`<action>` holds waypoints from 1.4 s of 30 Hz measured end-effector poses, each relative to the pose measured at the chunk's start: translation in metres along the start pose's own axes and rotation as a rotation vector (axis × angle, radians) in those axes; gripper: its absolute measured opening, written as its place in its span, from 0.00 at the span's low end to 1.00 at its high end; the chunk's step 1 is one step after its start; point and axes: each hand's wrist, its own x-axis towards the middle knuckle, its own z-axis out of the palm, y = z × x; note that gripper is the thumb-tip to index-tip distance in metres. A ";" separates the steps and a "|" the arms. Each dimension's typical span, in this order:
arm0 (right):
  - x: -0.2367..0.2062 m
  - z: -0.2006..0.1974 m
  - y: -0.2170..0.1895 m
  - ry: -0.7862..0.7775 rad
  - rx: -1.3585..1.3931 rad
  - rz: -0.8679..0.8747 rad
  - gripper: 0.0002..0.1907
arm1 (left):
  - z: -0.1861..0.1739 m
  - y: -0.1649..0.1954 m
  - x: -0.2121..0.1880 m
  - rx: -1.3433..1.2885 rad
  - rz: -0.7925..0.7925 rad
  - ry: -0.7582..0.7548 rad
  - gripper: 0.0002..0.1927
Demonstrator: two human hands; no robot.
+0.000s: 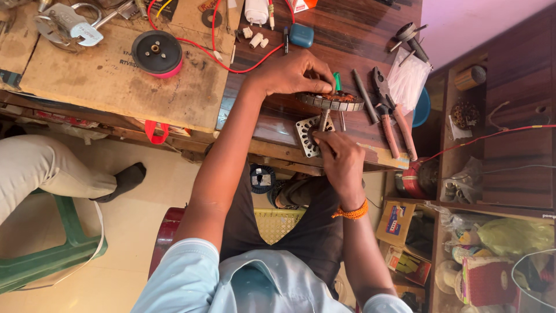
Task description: The person sits at a workbench assembling an electric motor stator, pressing copper wire coil ends into the stator slots by hand and using a green-handled screwdriver to seat the windings, working around the circular stator mounted on a metal plate.
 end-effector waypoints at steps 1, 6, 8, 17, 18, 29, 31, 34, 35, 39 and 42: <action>-0.004 0.001 0.003 0.006 0.014 0.023 0.08 | 0.004 0.006 -0.003 0.060 0.037 0.025 0.15; -0.025 0.004 0.017 0.086 0.117 0.136 0.10 | 0.052 0.030 -0.033 0.321 0.168 0.290 0.23; -0.030 0.000 0.023 0.121 0.077 0.226 0.08 | 0.065 0.028 -0.033 0.528 0.160 0.403 0.23; -0.009 -0.040 0.034 0.223 0.110 0.233 0.05 | 0.090 0.011 -0.033 0.688 0.276 0.609 0.23; -0.002 -0.042 0.033 0.218 0.090 0.222 0.04 | 0.092 0.010 -0.033 0.692 0.278 0.606 0.23; 0.061 -0.042 0.038 0.181 0.137 0.081 0.02 | 0.094 0.005 -0.035 0.751 0.266 0.605 0.25; 0.072 -0.044 0.044 0.160 0.153 0.086 0.02 | 0.095 0.006 -0.034 0.750 0.259 0.604 0.25; 0.089 -0.044 0.052 0.125 0.147 0.058 0.03 | 0.095 0.012 -0.034 0.762 0.255 0.615 0.24; 0.095 -0.041 0.055 0.114 0.134 0.060 0.04 | 0.095 0.016 -0.034 0.772 0.242 0.617 0.24; 0.105 -0.033 0.061 0.041 0.124 0.152 0.04 | 0.090 0.030 -0.028 0.624 0.154 0.656 0.30; 0.106 -0.031 0.064 0.033 0.120 0.149 0.04 | 0.076 0.026 -0.006 0.462 -0.224 0.541 0.30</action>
